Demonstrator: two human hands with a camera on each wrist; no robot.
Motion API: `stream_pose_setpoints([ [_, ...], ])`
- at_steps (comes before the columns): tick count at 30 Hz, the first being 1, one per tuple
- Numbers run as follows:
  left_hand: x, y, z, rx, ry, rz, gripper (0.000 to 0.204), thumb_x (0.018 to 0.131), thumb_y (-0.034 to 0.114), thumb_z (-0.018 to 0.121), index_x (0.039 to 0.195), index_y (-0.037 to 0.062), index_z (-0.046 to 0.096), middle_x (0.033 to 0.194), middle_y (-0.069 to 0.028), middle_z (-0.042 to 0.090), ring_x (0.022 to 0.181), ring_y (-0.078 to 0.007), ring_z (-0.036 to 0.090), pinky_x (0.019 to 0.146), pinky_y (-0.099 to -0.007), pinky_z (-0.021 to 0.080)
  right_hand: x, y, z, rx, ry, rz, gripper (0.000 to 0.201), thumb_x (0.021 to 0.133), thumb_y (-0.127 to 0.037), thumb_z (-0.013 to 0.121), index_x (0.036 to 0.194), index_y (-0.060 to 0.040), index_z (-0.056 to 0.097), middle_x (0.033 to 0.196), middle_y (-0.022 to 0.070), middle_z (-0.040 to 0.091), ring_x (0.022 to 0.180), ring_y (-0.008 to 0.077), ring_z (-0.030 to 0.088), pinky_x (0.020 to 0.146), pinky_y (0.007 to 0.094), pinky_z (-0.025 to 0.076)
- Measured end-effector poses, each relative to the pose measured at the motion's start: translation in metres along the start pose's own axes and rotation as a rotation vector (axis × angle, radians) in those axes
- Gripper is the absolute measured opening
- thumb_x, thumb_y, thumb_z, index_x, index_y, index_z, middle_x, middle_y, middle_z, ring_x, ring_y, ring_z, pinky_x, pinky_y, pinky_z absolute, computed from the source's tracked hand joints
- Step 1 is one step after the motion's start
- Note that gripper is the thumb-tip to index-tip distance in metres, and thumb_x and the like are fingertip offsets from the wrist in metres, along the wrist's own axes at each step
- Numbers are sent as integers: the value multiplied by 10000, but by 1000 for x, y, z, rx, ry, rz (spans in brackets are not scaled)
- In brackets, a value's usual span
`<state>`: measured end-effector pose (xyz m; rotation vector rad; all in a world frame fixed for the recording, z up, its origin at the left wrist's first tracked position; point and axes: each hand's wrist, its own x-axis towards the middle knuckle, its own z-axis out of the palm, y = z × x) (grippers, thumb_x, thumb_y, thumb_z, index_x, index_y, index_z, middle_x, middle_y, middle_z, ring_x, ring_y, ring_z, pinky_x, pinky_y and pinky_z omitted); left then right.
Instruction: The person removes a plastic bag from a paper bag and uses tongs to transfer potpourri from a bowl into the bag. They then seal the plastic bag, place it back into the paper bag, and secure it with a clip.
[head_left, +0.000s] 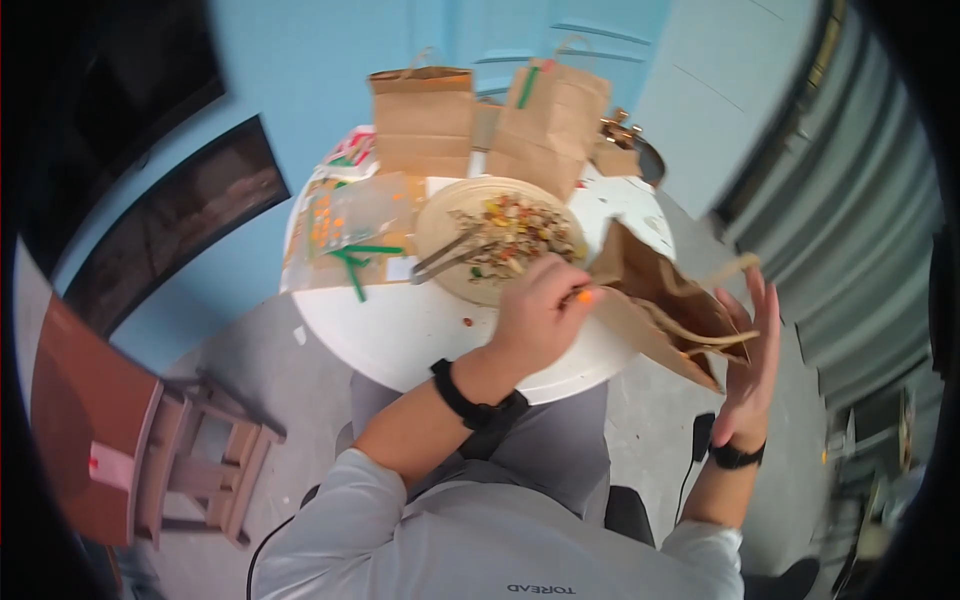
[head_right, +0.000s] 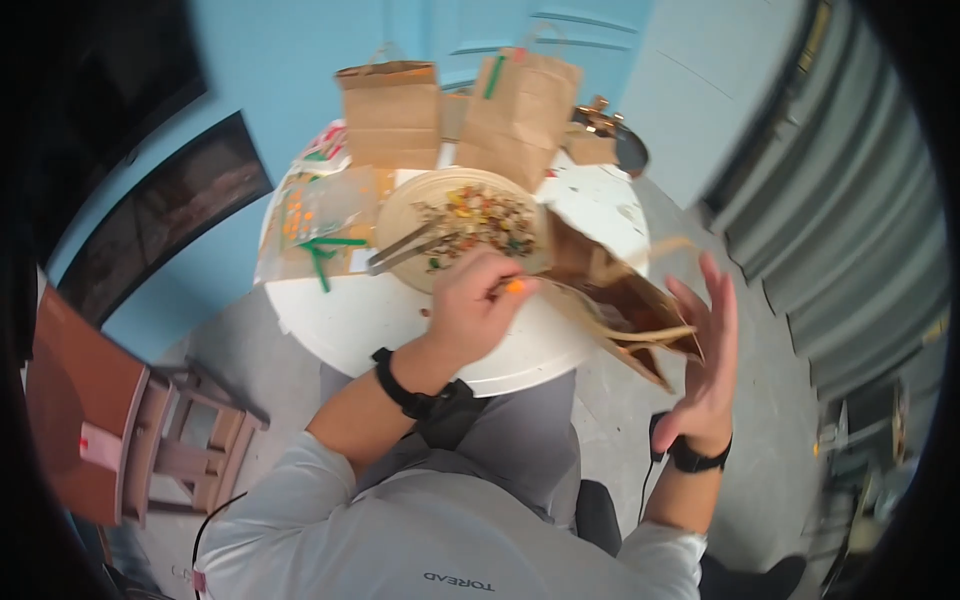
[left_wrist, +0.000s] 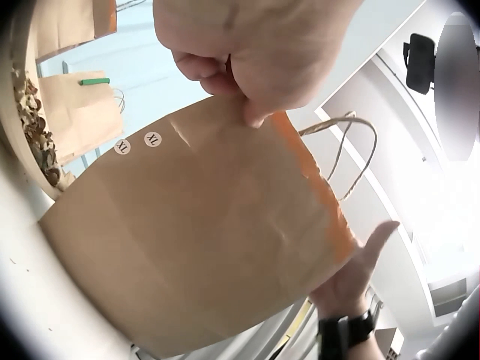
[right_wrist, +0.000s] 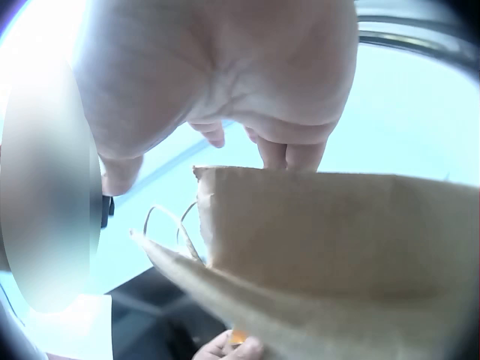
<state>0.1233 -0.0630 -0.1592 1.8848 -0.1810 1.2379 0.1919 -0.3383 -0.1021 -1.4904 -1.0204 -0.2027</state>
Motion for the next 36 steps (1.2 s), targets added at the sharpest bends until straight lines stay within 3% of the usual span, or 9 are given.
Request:
stream_pose_setpoints([
  [3, 0, 3, 4, -71, 27, -27, 184, 877, 124, 832, 929, 28, 683, 806, -96, 596, 629, -225, 576, 567, -348, 449, -27, 37, 9, -230, 48, -66, 1528, 586, -623, 972, 1682, -13, 100, 1636, 273, 391, 1393, 355, 557, 1142, 481, 472],
  [5, 0, 1, 2, -95, -35, 11, 215, 867, 158, 843, 964, 37, 695, 872, -104, 630, 738, -292, 628, 646, -386, 498, -30, 35, 24, -153, 203, 72, 1020, 837, -318, 917, 1610, 24, 346, 1460, 245, 598, 1253, 324, 654, 1076, 432, 524],
  [10, -3, -16, -59, 197, 68, 141, 304, 845, 157, 871, 1083, 53, 714, 1022, -114, 681, 779, -255, 671, 652, -326, 546, -38, 73, -19, -256, 480, 136, 326, 983, -24, 705, 1279, 106, 670, 1198, 171, 735, 1047, 238, 702, 977, 360, 557],
  [11, -14, -37, -84, 278, 51, -23, 327, 842, 161, 880, 1104, 58, 712, 1004, -99, 677, 749, -231, 657, 596, -309, 532, -32, 63, -14, -178, 553, 146, 256, 994, -8, 683, 1216, 118, 707, 1176, 161, 741, 1025, 223, 700, 964, 352, 557],
  [12, -17, -38, -116, 192, 73, -389, 320, 847, 183, 883, 1090, 55, 719, 986, -92, 673, 736, -233, 645, 570, -315, 523, -33, 64, -17, -155, 554, 120, 281, 1030, -34, 652, 1260, 126, 677, 1201, 162, 730, 1032, 208, 701, 951, 339, 558],
  [16, -15, -72, -216, 884, -23, -669, 371, 870, 255, 843, 1053, -37, 704, 966, -212, 714, 894, -397, 721, 775, -465, 574, -41, 52, -20, -78, 607, 173, 295, 1030, -40, 653, 1279, 117, 668, 1211, 163, 719, 1053, 212, 693, 983, 343, 537],
  [28, -16, -127, -229, 931, -229, -886, 359, 836, 166, 744, 1066, -97, 662, 979, -338, 723, 975, -498, 712, 867, -513, 575, -44, 11, 20, -48, 493, 222, 267, 992, -39, 663, 1214, 110, 678, 1158, 165, 728, 1042, 209, 691, 982, 348, 521],
  [31, -16, -105, -237, 840, -116, -758, 325, 844, 119, 687, 1107, -72, 671, 876, -265, 724, 823, -403, 726, 757, -455, 581, -40, 4, 32, -70, 552, 290, 253, 955, -29, 667, 1170, 99, 705, 1072, 144, 752, 960, 201, 706, 918, 335, 543],
  [36, -8, -19, -208, -183, -82, -865, 255, 925, -54, 634, 1173, 2, 611, 838, -37, 645, 597, -95, 637, 487, -216, 457, -24, -23, 52, -120, 581, 324, 230, 863, -25, 793, 1065, 68, 733, 965, 65, 730, 879, 136, 651, 840, 275, 509],
])
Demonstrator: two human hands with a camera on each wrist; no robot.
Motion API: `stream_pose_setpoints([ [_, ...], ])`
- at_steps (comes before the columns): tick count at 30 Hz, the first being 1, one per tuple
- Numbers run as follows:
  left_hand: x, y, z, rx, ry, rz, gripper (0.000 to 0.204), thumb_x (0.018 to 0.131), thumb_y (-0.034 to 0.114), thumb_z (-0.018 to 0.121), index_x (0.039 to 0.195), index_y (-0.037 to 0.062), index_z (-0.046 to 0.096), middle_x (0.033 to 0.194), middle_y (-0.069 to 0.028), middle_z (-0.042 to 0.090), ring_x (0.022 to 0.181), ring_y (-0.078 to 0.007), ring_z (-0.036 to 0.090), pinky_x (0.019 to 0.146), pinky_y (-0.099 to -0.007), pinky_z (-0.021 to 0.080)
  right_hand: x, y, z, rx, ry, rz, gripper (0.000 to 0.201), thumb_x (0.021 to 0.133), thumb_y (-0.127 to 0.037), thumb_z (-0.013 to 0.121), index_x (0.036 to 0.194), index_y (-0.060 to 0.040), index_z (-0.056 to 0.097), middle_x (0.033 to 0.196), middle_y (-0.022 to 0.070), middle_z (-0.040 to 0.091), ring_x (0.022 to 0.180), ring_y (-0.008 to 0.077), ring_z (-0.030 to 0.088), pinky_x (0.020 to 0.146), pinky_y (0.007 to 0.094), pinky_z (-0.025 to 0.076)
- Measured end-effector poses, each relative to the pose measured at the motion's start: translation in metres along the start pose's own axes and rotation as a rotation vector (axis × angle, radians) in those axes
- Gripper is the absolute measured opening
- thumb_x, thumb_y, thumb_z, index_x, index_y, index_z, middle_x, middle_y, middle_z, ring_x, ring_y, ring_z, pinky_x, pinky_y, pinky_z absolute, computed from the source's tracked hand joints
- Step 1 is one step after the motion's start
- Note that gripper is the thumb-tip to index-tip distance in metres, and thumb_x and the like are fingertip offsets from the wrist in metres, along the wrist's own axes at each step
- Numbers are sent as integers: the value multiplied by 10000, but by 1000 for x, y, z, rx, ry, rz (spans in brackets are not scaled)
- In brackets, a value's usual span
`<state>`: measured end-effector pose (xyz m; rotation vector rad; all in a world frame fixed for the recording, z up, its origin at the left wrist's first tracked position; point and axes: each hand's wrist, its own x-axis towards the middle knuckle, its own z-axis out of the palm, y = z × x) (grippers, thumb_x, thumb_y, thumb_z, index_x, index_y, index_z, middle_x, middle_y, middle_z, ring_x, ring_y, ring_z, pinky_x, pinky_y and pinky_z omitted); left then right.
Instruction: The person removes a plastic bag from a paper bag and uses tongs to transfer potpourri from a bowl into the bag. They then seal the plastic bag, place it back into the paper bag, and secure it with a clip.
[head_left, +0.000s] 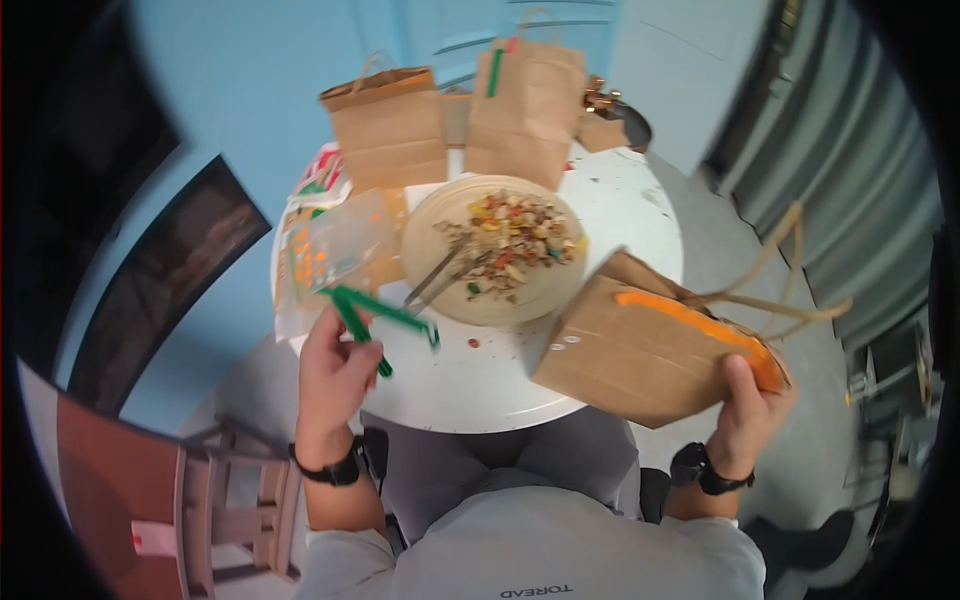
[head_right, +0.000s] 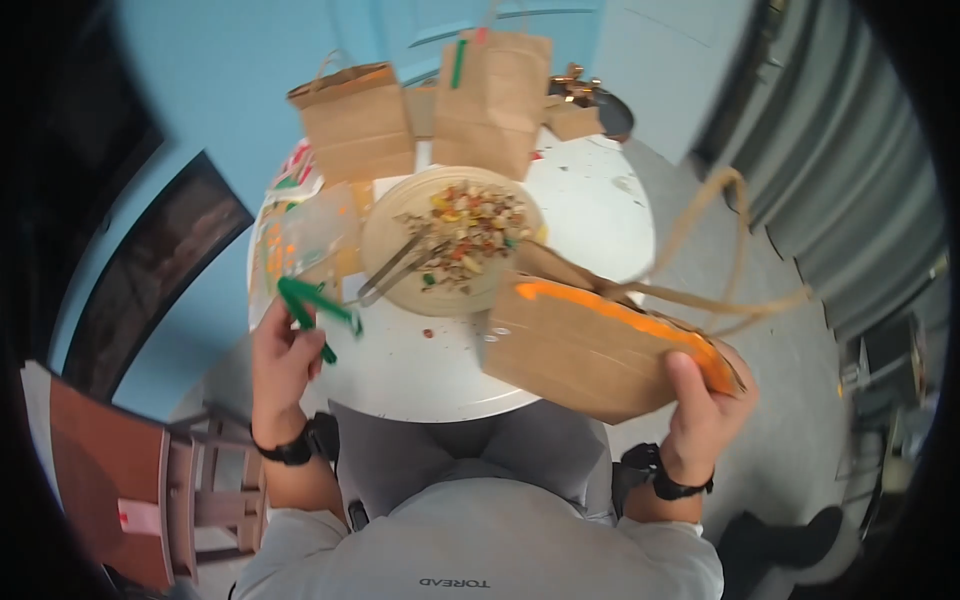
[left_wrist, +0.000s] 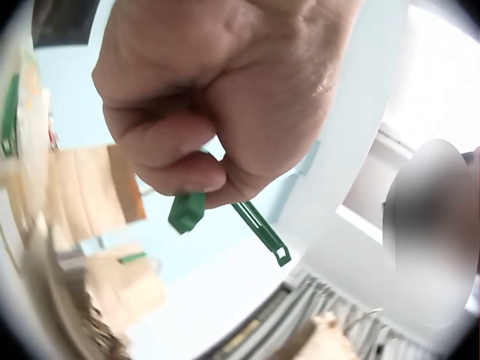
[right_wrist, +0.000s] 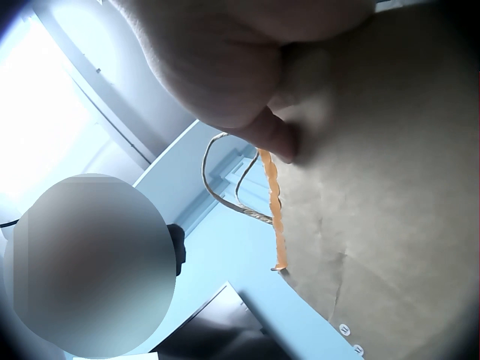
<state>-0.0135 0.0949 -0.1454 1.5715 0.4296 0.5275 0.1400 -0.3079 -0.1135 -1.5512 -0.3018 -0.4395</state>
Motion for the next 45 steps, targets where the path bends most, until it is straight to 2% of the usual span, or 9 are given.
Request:
stream_pose_setpoints([
  [6, -43, 36, 33, -133, -557, -179, 183, 894, -25, 752, 1021, 2, 622, 781, -76, 710, 685, -167, 727, 590, -261, 548, -11, -14, 2, 82, -34, 50, 240, 868, -64, 842, 1044, 67, 746, 943, 68, 740, 866, 127, 655, 807, 274, 513],
  [9, -37, 31, 42, 137, -602, 351, 206, 886, 45, 815, 968, -1, 633, 750, -92, 712, 699, -166, 715, 602, -277, 526, -17, -20, -2, 83, -85, 52, 219, 872, -51, 838, 1032, 71, 752, 935, 74, 750, 846, 126, 662, 780, 273, 521],
  [13, -55, 60, 82, 54, -188, 721, 197, 927, 135, 809, 884, 27, 651, 712, -72, 676, 618, -177, 647, 595, -272, 491, -23, -28, 3, 138, -125, 72, 188, 872, -22, 827, 1021, 70, 760, 915, 79, 759, 810, 125, 668, 752, 267, 526],
  [17, -41, 101, 100, 328, -277, 1026, 314, 879, 253, 854, 854, 36, 629, 1038, -171, 678, 983, -288, 677, 825, -408, 505, -25, -30, 0, 84, -188, 28, 159, 871, -15, 822, 998, 64, 767, 891, 81, 760, 791, 121, 667, 731, 262, 525],
  [23, -14, 105, 138, 385, -506, 1087, 399, 833, 349, 876, 849, 51, 612, 1340, -198, 651, 1175, -379, 623, 1039, -482, 429, -29, -31, -8, 50, -284, -22, 139, 874, -15, 819, 988, 49, 773, 881, 81, 761, 776, 120, 665, 710, 262, 521],
  [30, -27, 70, 149, -9, -491, 582, 581, 686, 251, 1005, 1094, 47, 646, 1191, -117, 757, 1030, -216, 740, 898, -331, 576, -32, -17, -12, 158, -279, 54, 153, 880, -6, 825, 1007, 54, 766, 911, 77, 762, 798, 118, 668, 730, 262, 524],
  [33, -22, 74, 150, 36, -472, 615, 729, 671, 227, 1020, 1253, 51, 618, 1104, -92, 765, 1027, -181, 734, 896, -335, 574, -32, -18, -12, 241, -251, 91, 175, 880, -11, 833, 1024, 59, 764, 921, 73, 762, 809, 118, 672, 744, 261, 528],
  [39, -16, 66, 149, 188, -646, 437, 496, 694, 182, 1012, 1064, 26, 721, 975, -26, 734, 921, -116, 659, 844, -286, 524, -33, -13, -14, 298, -222, 144, 192, 869, -6, 842, 1030, 61, 762, 927, 73, 761, 823, 114, 674, 759, 259, 529],
  [45, -21, 51, 154, 155, -586, 408, 591, 709, 239, 1003, 1183, 8, 737, 1053, -96, 775, 990, -156, 697, 936, -314, 534, -36, -2, -21, 257, -233, 139, 186, 860, 0, 845, 1009, 68, 756, 931, 79, 756, 823, 115, 669, 756, 260, 523],
])
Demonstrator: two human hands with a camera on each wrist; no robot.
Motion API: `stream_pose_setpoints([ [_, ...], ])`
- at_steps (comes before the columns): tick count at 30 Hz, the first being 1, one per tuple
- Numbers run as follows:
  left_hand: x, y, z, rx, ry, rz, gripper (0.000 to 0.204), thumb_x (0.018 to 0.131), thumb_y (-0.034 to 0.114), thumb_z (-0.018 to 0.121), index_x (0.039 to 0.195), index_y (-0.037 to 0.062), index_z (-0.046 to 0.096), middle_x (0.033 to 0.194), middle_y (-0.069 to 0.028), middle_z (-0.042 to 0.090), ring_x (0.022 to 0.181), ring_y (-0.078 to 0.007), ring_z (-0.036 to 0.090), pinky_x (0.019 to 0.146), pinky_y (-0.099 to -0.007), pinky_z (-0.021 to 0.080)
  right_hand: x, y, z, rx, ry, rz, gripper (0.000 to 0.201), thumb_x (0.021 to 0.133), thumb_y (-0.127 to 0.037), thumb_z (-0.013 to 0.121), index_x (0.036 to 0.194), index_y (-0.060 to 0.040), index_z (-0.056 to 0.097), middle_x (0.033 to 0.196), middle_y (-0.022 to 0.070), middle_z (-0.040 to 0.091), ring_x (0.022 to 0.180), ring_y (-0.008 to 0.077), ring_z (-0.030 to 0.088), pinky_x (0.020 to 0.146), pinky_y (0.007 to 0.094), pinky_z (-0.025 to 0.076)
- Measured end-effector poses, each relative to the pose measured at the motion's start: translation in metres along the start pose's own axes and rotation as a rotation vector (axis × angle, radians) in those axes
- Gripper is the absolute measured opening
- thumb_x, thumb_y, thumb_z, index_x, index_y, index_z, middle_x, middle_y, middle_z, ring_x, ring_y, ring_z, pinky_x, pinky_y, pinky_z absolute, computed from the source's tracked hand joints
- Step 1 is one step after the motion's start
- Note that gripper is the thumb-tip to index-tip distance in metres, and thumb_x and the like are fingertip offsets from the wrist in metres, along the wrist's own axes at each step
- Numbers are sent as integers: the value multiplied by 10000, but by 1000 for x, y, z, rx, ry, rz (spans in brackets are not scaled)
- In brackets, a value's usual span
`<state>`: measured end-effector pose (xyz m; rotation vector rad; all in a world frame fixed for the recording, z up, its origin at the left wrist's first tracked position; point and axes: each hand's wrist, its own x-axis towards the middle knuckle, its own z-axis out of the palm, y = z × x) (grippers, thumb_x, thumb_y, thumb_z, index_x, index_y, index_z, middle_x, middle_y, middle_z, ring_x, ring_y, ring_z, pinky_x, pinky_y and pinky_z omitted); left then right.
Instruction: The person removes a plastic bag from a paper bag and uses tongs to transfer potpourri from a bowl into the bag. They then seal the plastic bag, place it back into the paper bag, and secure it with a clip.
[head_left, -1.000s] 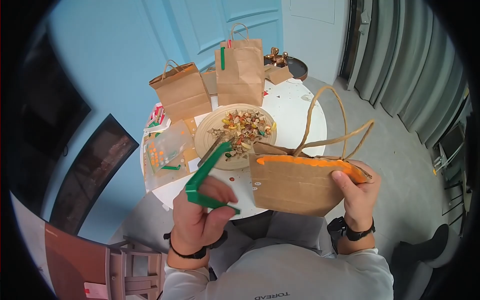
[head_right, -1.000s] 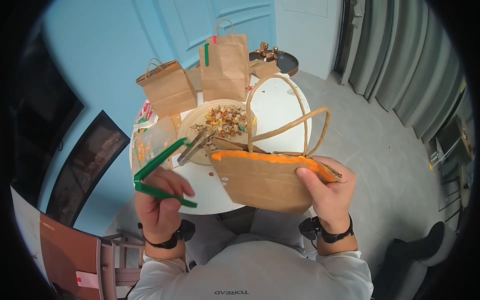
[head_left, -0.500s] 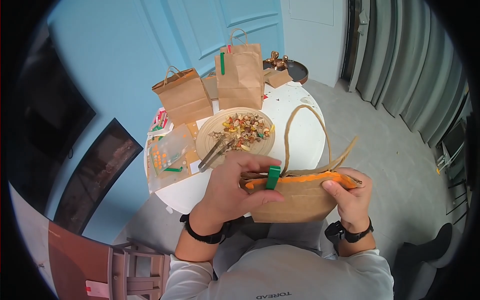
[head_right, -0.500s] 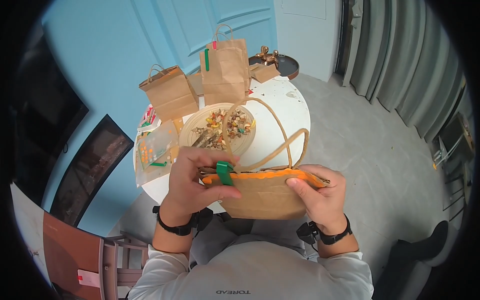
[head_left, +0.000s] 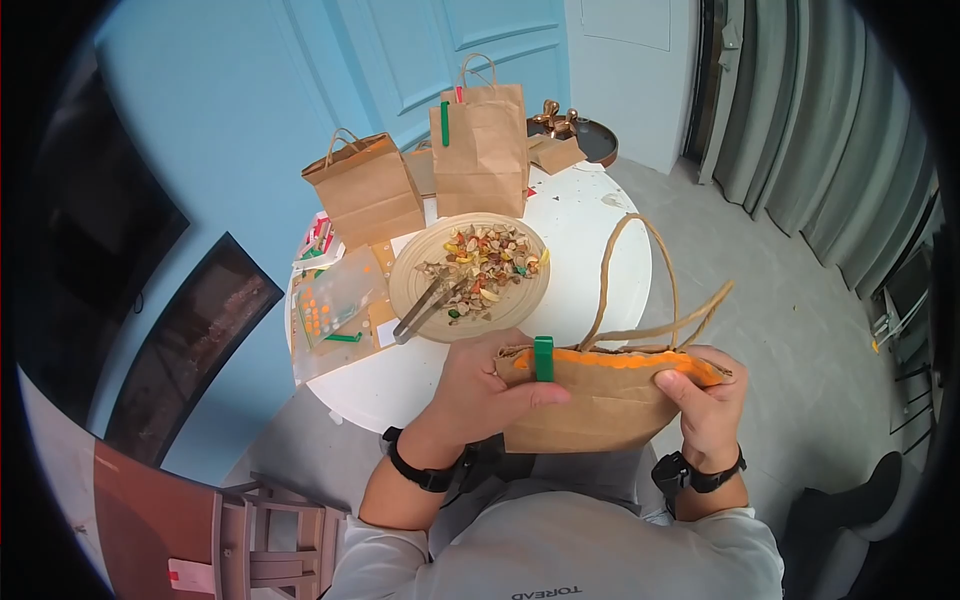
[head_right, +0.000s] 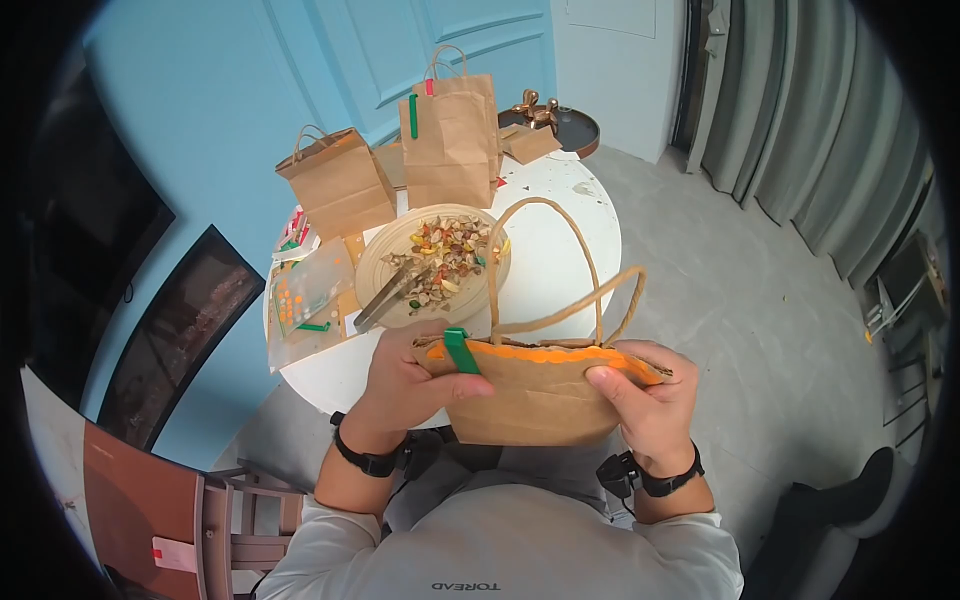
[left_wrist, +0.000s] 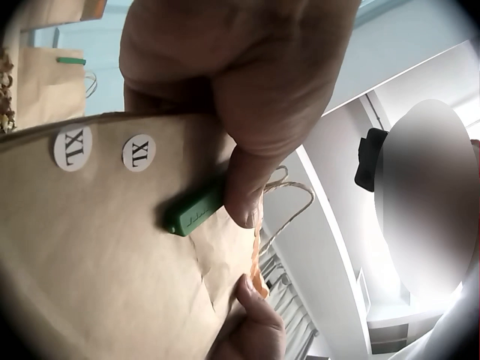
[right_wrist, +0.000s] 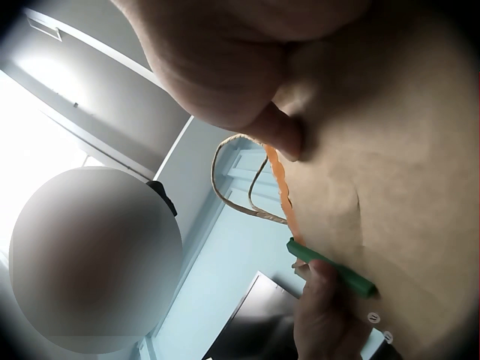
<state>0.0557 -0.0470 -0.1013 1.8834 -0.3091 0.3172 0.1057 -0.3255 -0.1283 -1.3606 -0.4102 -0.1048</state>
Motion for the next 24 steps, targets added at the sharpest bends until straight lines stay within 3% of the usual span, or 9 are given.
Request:
stream_pose_setpoints([
  [3, -5, -12, 3, -67, -24, -90, 812, 703, 270, 1007, 1379, 19, 634, 1231, -126, 745, 1109, -193, 696, 999, -334, 518, 1, -1, -1, 41, 24, 28, 193, 852, 8, 847, 1009, 67, 752, 944, 78, 757, 836, 113, 666, 764, 260, 521],
  [6, 0, -30, 6, -217, -7, 127, 1188, 598, 328, 1049, 1575, 59, 429, 1377, -119, 670, 1295, -219, 605, 1085, -378, 447, 5, 1, -5, 49, 77, 28, 214, 853, 3, 844, 1035, 61, 747, 957, 72, 758, 851, 113, 666, 789, 265, 522],
  [9, -5, -45, 1, -303, -8, 91, 1375, 553, 387, 1043, 1650, 71, 276, 1530, -155, 557, 1423, -286, 512, 1143, -441, 392, 16, 0, -15, -11, 111, -25, 235, 863, -15, 839, 1066, 53, 741, 972, 65, 759, 871, 117, 672, 828, 276, 526],
  [12, -27, -53, -17, -242, 21, 25, 1333, 589, 364, 1034, 1653, 81, 283, 1527, -148, 550, 1391, -272, 539, 1101, -433, 428, 39, -2, -27, -81, 170, -93, 242, 893, -49, 821, 1104, 40, 741, 1015, 58, 758, 923, 128, 684, 881, 293, 533],
  [15, -68, -88, -34, -119, 90, -137, 1136, 709, 253, 997, 1624, 87, 344, 1430, -129, 596, 1274, -232, 601, 1014, -385, 471, 78, -4, -42, -116, 225, -181, 260, 931, -68, 785, 1165, 36, 739, 1079, 59, 756, 971, 142, 691, 914, 300, 531],
  [18, -103, -115, -45, 71, 236, -211, 804, 794, 126, 920, 1494, 72, 528, 1210, -101, 678, 1041, -205, 674, 837, -335, 533, 137, -3, -56, -198, 239, -250, 270, 946, -83, 773, 1183, 41, 735, 1097, 59, 755, 979, 149, 694, 925, 298, 528],
  [21, -128, -147, -49, 278, 456, -203, 528, 808, 81, 896, 1280, 37, 665, 976, -79, 681, 807, -166, 663, 667, -293, 511, 209, 2, -63, -267, 241, -251, 285, 960, -107, 765, 1199, 44, 729, 1113, 59, 751, 990, 149, 691, 926, 291, 525],
  [24, -137, -146, -52, 363, 524, -242, 376, 811, 70, 889, 1139, 23, 710, 855, -67, 662, 680, -140, 626, 570, -272, 479, 288, 26, -72, -245, 197, -250, 312, 970, -126, 762, 1224, 49, 717, 1135, 59, 745, 1005, 145, 687, 931, 288, 520],
])
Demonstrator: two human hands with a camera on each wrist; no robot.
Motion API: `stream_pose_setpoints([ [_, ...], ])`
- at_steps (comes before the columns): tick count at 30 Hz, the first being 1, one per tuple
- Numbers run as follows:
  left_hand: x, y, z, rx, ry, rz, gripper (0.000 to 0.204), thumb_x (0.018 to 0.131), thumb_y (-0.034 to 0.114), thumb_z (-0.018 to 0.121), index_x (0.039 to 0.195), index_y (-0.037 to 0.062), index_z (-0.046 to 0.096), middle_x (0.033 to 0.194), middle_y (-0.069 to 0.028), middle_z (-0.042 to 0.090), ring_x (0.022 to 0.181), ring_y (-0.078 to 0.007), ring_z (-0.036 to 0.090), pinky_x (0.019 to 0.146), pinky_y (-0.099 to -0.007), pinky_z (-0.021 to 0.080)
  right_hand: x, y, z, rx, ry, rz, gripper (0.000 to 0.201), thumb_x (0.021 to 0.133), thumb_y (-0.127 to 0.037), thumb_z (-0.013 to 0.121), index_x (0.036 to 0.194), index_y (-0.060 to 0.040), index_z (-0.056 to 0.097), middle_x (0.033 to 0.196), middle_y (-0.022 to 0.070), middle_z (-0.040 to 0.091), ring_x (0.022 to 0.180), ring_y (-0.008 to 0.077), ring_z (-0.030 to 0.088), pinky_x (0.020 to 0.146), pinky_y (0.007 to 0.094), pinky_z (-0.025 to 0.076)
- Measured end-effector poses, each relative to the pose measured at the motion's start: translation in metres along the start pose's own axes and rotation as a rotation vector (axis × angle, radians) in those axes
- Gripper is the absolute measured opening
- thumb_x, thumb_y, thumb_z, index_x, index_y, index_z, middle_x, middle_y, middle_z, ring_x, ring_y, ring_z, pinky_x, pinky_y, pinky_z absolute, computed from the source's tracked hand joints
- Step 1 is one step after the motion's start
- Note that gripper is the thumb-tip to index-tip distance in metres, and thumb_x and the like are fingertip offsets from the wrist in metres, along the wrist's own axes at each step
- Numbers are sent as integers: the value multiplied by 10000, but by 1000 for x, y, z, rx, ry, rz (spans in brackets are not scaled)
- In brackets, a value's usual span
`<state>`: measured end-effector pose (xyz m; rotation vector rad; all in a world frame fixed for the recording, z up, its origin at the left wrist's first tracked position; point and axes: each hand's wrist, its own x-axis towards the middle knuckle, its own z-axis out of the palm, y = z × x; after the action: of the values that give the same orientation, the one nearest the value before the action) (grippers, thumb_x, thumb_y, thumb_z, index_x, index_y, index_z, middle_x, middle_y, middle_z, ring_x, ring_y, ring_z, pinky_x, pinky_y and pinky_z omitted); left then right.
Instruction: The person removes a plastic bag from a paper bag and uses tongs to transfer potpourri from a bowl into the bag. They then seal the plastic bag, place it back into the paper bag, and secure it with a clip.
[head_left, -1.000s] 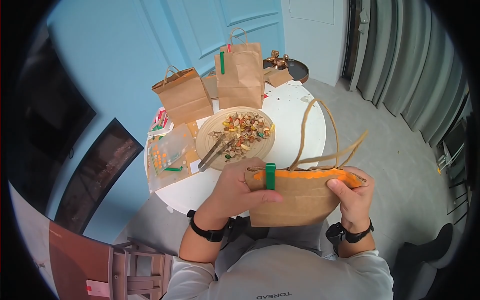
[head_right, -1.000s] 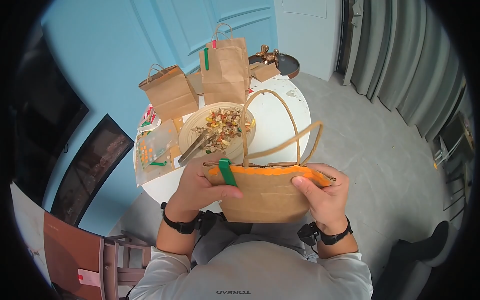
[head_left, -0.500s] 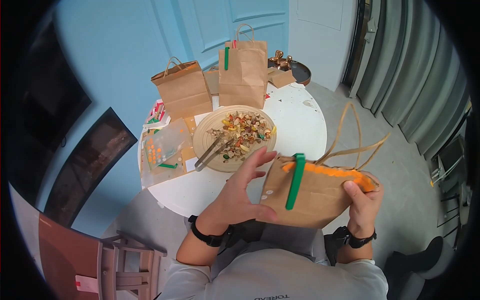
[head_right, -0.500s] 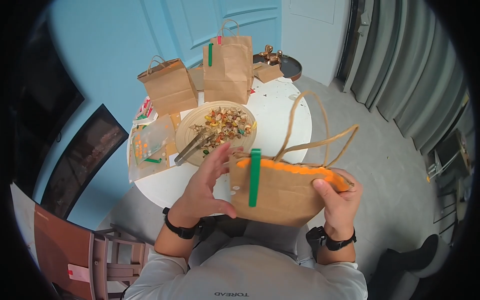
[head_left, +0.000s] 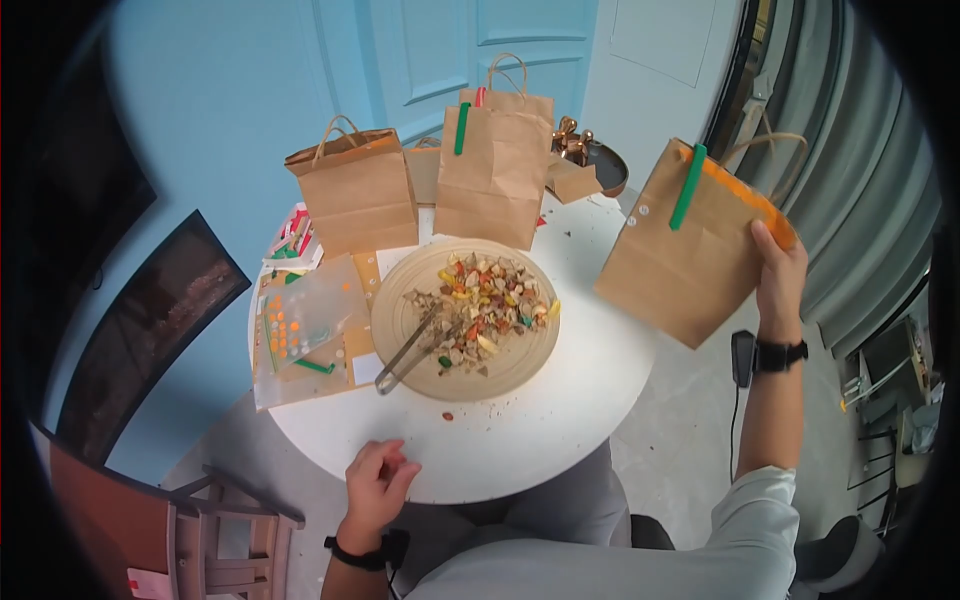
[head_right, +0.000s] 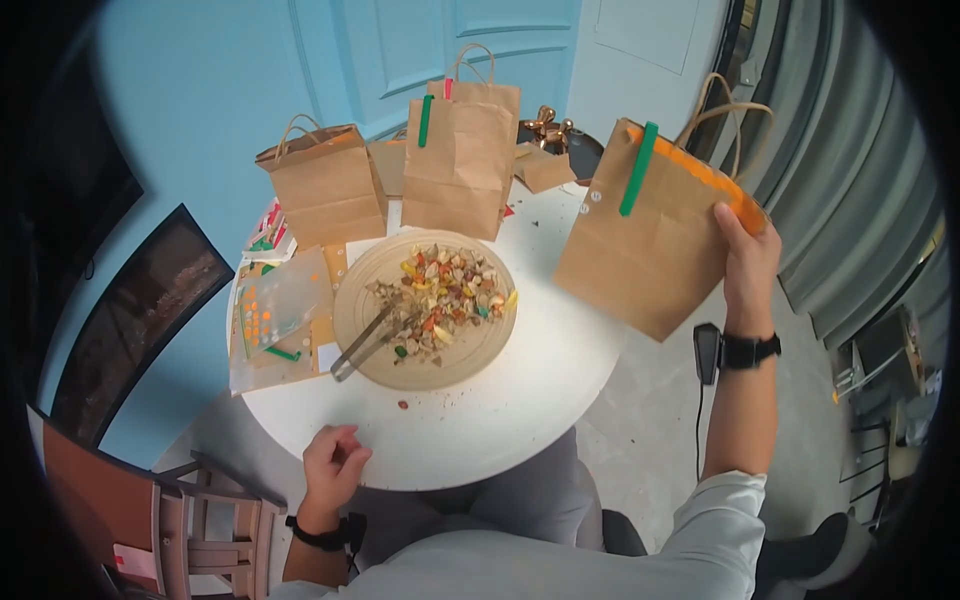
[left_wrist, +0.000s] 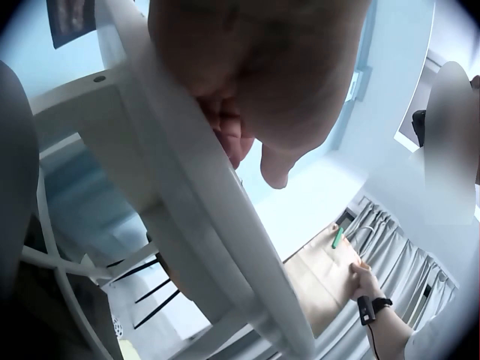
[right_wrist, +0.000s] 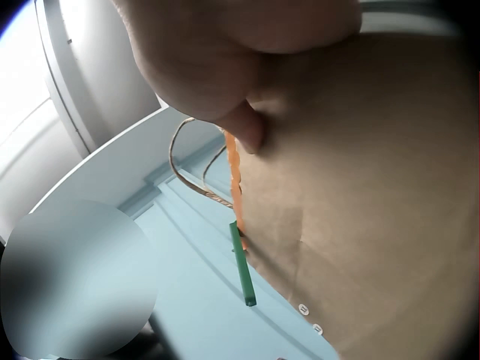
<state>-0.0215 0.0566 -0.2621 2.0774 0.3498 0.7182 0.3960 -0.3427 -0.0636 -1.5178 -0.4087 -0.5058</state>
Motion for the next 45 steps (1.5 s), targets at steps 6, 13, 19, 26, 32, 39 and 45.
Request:
stream_pose_setpoints([
  [6, 12, 19, 7, 208, -90, 144, 255, 789, 74, 893, 981, 27, 732, 735, -73, 641, 568, -179, 615, 521, -309, 496, 99, 57, 53, 54, -145, -33, 314, 975, -124, 767, 1233, 43, 706, 1146, 59, 746, 1015, 144, 691, 939, 289, 523],
  [13, 12, 22, 10, 205, -57, 88, 166, 796, 76, 853, 890, 42, 721, 719, -100, 645, 593, -260, 613, 548, -352, 490, 165, 136, 105, 112, -197, 39, 313, 970, -92, 767, 1248, 38, 704, 1161, 59, 753, 1015, 140, 697, 940, 290, 528],
  [19, 14, 29, 7, 201, -104, 49, 139, 864, 105, 821, 914, 49, 704, 782, -146, 666, 676, -334, 639, 609, -410, 513, 181, 175, 134, 111, -223, 86, 331, 970, -82, 761, 1269, 45, 697, 1182, 67, 748, 1035, 145, 692, 957, 298, 525],
  [26, 18, 30, 5, 219, -129, 41, 133, 867, 111, 812, 889, 46, 698, 742, -143, 628, 639, -337, 606, 592, -418, 490, 182, 196, 143, 161, -240, 129, 377, 947, -111, 800, 1270, 43, 680, 1200, 71, 742, 1062, 157, 695, 980, 306, 526],
  [32, 17, 30, 2, 201, -133, 33, 129, 874, 108, 806, 885, 38, 698, 722, -143, 617, 626, -340, 595, 583, -421, 478, 171, 194, 141, 209, -270, 106, 545, 902, -157, 859, 1355, 7, 603, 1263, 65, 714, 1139, 182, 681, 1043, 327, 505],
  [39, 14, 24, 0, 161, -130, 36, 115, 876, 100, 803, 910, 39, 711, 750, -157, 637, 666, -348, 618, 615, -436, 497, 177, 228, 122, 188, -169, 32, 636, 976, -251, 793, 1475, 6, 495, 1409, 87, 621, 1292, 183, 582, 1122, 334, 439],
  [45, 14, 10, -5, 135, -69, 185, 175, 792, 110, 892, 852, 59, 737, 725, -67, 669, 605, -236, 665, 540, -345, 537, 184, 213, 107, -5, 346, -161, 438, 1043, -390, 701, 1232, -9, 598, 1071, 40, 637, 975, 130, 582, 900, 304, 493],
])
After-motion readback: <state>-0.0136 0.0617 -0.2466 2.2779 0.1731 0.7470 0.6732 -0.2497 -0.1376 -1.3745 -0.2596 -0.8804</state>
